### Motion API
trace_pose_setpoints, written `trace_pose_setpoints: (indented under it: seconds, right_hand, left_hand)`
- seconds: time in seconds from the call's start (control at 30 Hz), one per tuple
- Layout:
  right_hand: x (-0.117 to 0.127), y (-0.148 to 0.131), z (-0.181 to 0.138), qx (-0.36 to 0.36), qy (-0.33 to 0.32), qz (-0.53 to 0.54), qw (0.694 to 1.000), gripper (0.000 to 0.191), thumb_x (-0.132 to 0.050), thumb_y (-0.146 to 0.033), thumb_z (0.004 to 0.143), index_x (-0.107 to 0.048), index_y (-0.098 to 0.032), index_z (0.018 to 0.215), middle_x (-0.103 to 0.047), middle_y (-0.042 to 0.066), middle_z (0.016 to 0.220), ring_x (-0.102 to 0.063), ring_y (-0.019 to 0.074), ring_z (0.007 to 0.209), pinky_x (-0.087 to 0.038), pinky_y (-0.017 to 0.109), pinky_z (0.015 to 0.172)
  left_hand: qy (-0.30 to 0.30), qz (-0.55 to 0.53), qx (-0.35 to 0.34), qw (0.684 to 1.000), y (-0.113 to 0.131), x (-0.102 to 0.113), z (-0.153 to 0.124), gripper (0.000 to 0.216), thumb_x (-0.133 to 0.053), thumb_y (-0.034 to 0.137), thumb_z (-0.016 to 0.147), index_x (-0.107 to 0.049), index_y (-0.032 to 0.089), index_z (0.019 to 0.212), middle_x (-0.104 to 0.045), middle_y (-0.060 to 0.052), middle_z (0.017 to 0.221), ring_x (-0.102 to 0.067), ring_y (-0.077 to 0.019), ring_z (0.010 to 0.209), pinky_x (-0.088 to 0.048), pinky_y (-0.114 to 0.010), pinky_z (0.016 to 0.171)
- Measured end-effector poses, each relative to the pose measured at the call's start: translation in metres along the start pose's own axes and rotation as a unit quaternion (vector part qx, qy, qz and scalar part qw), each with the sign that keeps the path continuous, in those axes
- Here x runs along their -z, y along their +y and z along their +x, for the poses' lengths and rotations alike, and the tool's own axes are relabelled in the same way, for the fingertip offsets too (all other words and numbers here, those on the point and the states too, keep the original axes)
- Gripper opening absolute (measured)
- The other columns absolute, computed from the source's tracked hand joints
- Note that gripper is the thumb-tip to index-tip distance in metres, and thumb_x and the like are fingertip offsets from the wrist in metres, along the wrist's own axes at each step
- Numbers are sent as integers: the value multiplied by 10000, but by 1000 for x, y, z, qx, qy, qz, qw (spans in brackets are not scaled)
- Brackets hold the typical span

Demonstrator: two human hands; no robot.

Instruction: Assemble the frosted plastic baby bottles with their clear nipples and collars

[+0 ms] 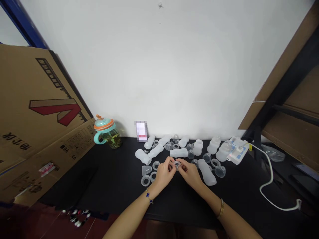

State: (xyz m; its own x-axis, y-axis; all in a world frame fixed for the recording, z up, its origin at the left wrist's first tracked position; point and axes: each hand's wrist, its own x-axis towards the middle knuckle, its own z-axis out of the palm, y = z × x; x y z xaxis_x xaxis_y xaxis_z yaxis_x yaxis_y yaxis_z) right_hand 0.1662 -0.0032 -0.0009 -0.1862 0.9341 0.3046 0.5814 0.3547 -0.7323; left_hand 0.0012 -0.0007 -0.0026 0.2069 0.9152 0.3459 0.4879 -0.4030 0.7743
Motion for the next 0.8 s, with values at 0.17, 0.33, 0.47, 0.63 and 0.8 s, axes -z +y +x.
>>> trace_pose_setpoints:
  seconds: [0.17, 0.33, 0.47, 0.63, 0.8]
  right_hand:
    - [1, -2, 0, 3, -3, -8, 1000, 323, -460, -363, 949, -706, -209, 1091, -706, 21, 710, -617, 170, 581, -418, 242, 544]
    - [0, -2, -1, 15, -2, 7, 1000, 299, -454, -315, 951, -694, -218, 1100, -738, 31, 833, -652, 181, 676, -463, 249, 612]
    - [1, -3, -2, 29, -3, 8, 1000, 311, -422, -322, 970, -700, -226, 1068, -743, 36, 858, -656, 185, 696, -471, 250, 622]
    - [3, -6, 0, 43, -5, -11, 999, 317, -406, -305, 974, -716, -236, 977, -739, 27, 829, -642, 177, 647, -435, 238, 568]
    - [4, -8, 0, 46, -7, -22, 999, 318, -410, -323, 979, -715, -236, 963, -725, 17, 769, -628, 173, 612, -424, 242, 564]
  left_hand:
    - [-3, 4, 1, 1000, 2, 1, -1, 100, -513, 234, 915, -549, 233, 1009, -676, 39, 700, -605, -134, 565, -412, -227, 567]
    - [6, 24, -6, 1000, 4, 3, -1, 96, -509, 311, 945, -546, 231, 983, -649, 31, 702, -604, -141, 582, -408, -233, 568]
    - [6, 23, -7, 1000, 3, 3, -1, 158, -469, 369, 977, -544, 231, 964, -629, 25, 694, -596, -143, 584, -418, -237, 576]
    - [4, 26, -10, 1000, 0, 2, -1, 180, -455, 388, 985, -541, 230, 969, -635, 16, 728, -604, -147, 597, -428, -242, 586]
    - [8, 23, -14, 1000, -1, 1, -1, 176, -458, 383, 983, -543, 231, 957, -642, 14, 747, -614, -149, 611, -439, -247, 601]
